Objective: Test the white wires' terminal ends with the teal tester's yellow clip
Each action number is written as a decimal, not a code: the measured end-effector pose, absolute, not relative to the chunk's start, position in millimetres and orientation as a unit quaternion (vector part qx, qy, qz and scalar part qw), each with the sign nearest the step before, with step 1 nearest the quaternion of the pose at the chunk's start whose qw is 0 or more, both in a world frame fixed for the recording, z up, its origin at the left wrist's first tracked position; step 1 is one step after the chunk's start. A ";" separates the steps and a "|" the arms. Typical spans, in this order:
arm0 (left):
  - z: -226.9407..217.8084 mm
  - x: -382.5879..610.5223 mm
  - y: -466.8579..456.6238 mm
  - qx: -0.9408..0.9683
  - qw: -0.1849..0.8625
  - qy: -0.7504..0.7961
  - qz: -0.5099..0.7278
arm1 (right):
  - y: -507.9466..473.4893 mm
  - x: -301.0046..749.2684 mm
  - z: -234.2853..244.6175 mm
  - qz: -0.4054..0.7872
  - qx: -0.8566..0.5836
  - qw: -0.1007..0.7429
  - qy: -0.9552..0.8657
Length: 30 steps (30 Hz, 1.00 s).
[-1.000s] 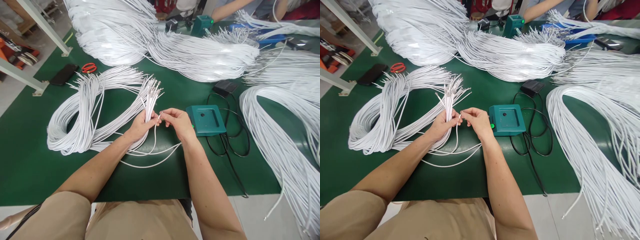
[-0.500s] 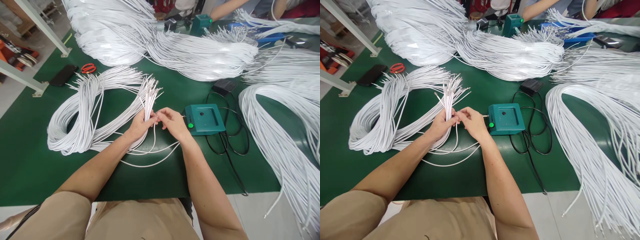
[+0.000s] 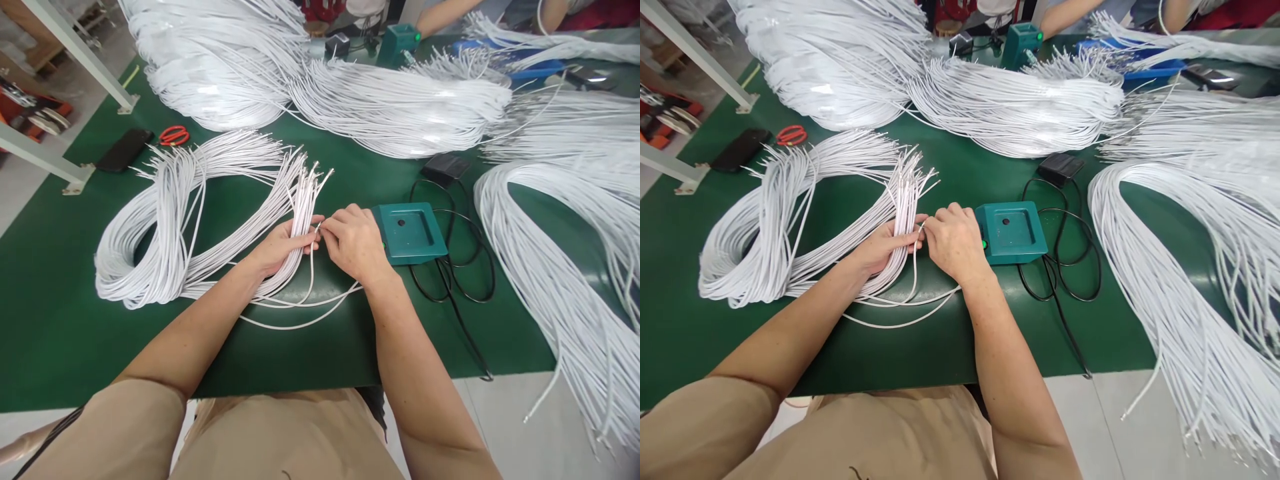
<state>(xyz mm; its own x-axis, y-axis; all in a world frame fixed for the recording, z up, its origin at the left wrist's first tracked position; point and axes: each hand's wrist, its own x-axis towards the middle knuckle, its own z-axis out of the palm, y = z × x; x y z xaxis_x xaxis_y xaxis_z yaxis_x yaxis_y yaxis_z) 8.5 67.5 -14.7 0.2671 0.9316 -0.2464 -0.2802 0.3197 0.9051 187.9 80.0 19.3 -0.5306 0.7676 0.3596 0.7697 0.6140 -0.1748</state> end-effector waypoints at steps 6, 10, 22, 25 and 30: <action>-19.0 9.3 69.6 0.408 0.668 0.453 0.427 | 89.5 206.4 23.6 -0.032 -0.504 0.098 -0.857; -21.8 12.8 70.8 0.422 0.638 0.479 0.431 | 93.2 208.8 25.1 -0.020 -0.487 0.078 -0.870; -30.3 18.1 72.0 0.507 0.534 0.533 0.417 | 97.2 208.7 21.3 -0.033 -0.479 0.070 -0.875; -29.1 18.2 71.7 0.510 0.532 0.536 0.413 | 93.8 209.7 22.4 -0.024 -0.485 0.079 -0.871; -26.7 18.3 70.5 0.488 0.545 0.548 0.406 | 86.3 216.3 15.5 -0.100 -0.605 0.155 -0.775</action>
